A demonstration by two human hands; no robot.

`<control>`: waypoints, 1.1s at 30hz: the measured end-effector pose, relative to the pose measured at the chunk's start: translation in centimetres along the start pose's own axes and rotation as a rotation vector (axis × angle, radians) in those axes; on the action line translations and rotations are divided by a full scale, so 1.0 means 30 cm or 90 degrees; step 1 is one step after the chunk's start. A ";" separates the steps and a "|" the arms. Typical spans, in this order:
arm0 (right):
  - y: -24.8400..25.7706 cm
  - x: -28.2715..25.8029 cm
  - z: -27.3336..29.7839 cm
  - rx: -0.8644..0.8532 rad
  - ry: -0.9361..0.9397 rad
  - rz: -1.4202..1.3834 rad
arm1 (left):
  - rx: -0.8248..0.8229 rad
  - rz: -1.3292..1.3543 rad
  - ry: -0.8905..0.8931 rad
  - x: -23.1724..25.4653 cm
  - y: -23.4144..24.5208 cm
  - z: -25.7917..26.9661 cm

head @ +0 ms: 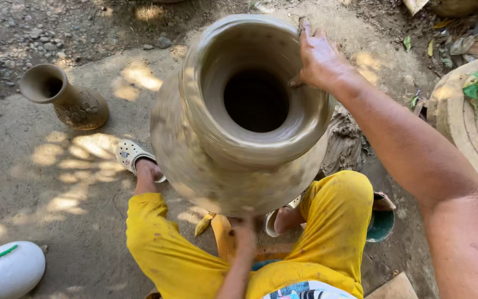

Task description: The person shapes the rim of a clay pot on a spinning pottery wheel, using their hands and a small rectangular tool to smooth and level the edges.

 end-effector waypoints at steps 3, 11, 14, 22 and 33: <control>0.002 -0.006 0.031 -0.033 -0.059 -0.023 | -0.483 -0.123 0.238 -0.163 -0.147 0.127; 0.034 -0.008 0.042 -0.035 -0.053 -0.010 | -0.496 -0.192 0.110 -0.162 -0.150 0.095; 0.027 0.001 0.018 -0.034 -0.051 0.014 | -0.480 -0.215 0.135 -0.154 -0.142 0.087; 0.037 0.002 0.009 -0.057 -0.071 0.015 | -0.477 -0.268 0.117 -0.126 -0.128 0.076; 0.051 -0.004 -0.005 -0.021 -0.051 0.019 | -0.475 -0.273 0.156 -0.132 -0.124 0.075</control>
Point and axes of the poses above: each hand's wrist, its own z-axis away from the middle knuckle, its own y-axis out of the back of the hand, x = y × z, the point moved 6 cm from there along -z, towards the middle knuckle, and after that the axes turned 1 degree about -x, right-handed, at the moved point
